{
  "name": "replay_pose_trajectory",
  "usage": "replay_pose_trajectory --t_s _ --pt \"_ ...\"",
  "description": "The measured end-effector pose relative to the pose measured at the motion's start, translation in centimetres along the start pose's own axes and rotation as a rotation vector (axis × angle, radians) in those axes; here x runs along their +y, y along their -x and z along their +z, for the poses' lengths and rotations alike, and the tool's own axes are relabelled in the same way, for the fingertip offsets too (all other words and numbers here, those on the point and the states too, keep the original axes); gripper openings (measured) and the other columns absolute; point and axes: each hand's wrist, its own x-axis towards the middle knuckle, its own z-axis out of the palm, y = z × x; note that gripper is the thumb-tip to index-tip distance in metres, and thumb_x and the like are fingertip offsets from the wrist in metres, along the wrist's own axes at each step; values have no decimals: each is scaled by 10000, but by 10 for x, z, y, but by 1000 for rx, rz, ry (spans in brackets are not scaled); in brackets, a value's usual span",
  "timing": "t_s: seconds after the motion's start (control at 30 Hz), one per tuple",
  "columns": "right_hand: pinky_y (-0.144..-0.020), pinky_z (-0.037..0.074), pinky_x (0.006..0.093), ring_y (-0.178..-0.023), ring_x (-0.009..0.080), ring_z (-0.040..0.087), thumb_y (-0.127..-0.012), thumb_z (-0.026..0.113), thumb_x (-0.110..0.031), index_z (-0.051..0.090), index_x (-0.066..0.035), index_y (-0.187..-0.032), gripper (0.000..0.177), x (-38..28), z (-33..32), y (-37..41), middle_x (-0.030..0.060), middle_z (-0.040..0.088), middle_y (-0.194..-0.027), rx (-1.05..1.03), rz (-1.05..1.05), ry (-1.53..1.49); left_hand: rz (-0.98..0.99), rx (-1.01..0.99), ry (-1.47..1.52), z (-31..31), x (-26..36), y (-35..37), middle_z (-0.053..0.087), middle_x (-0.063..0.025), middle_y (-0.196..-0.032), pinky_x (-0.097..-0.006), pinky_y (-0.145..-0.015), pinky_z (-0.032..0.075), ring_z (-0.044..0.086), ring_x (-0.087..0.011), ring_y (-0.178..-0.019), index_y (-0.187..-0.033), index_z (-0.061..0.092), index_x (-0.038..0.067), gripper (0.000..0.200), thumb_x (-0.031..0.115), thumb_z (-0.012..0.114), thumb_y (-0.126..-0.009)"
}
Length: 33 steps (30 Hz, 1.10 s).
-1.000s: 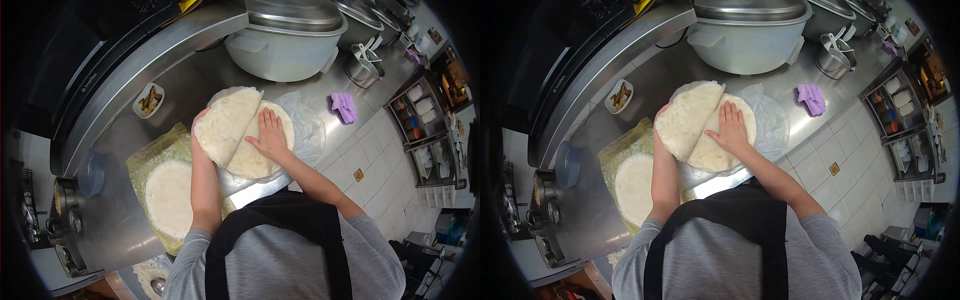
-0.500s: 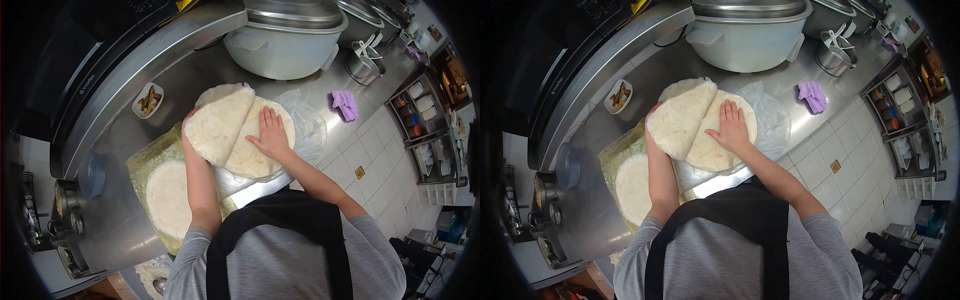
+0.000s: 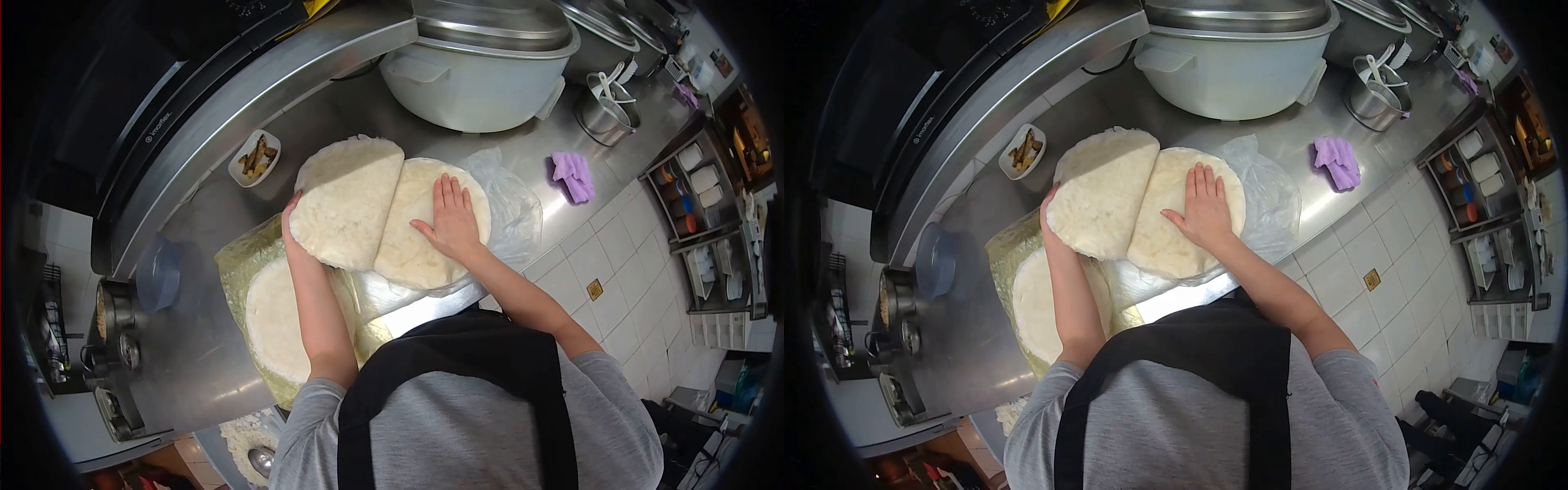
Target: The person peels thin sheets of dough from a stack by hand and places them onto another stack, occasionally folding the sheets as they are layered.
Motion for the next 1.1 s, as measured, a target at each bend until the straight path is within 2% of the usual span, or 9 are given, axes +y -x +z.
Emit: replay_pose_trajectory --t_s 0.07,0.2,0.27,0.57,0.73,0.8,0.93,1.0,1.1 --pt "-1090 159 486 -1341 385 211 -828 453 -604 244 111 -1353 912 0 0 0 271 232 -1430 -2 -2 -3 -58 -36 163 0 2 12 647 -136 -977 -447 -800 509 626 -319 -877 -1053 581 24 305 241 506 -853" --pt "-1092 158 482 -1343 380 209 -831 437 -614 238 112 -1356 918 0 0 0 270 234 -1430 -9 -6 -1 -85 -116 192 -14 5 11 648 -140 -982 -456 -807 507 624 -329 -878 -1067 576 24 325 253 502 -849" --pt "-1092 158 481 -1345 377 206 -832 432 -617 236 112 -1357 920 0 -1 0 269 234 -1431 -13 -5 -12 -7 -208 205 -30 7 4 643 -154 -997 -454 -815 507 624 -334 -890 -1073 569 15 315 226 478 -857" --pt "-1095 152 481 -1356 368 187 -834 432 -612 231 113 -1359 917 3 -2 0 263 234 -1434 -37 -24 -33 174 -259 94 -29 41 5 594 -198 -1100 -442 -849 499 598 -339 -978 -1166 512 -27 363 192 383 -907" --pt "-1098 138 480 -1353 356 197 -823 424 -637 243 107 -1357 933 11 -2 -2 253 246 -1432 -19 -65 -14 327 -157 -65 12 78 40 580 -191 -1121 -417 -859 496 588 -335 -984 -1202 492 -31 390 213 380 -919" --pt "-1097 138 482 -1352 356 200 -823 427 -635 245 106 -1357 931 16 -2 -3 252 248 -1432 -19 -83 -14 251 -269 29 32 93 55 588 -186 -1117 -424 -854 496 587 -328 -991 -1184 508 -28 377 216 393 -922" --pt "-1095 149 483 -1360 362 181 -837 443 -596 231 97 -1366 897 26 -8 -3 254 226 -1442 -67 -109 1 306 -301 135 41 111 73 614 -178 -1071 -419 -822 513 609 -318 -953 -1154 529 -32 360 214 413 -917" --pt "-1095 148 485 -1361 359 181 -838 444 -594 231 94 -1367 894 32 -8 -4 251 224 -1443 -72 -131 6 221 -387 181 44 119 86 635 -178 -1017 -415 -789 531 632 -312 -899 -1142 537 -40 356 204 441 -901" --pt "-1097 145 480 -1361 360 177 -847 441 -576 228 93 -1369 875 34 -11 -6 252 219 -1445 -94 -148 3 245 -349 106 62 110 110 637 -187 -1011 -415 -772 542 641 -314 -869 -1158 526 -50 386 213 478 -880"
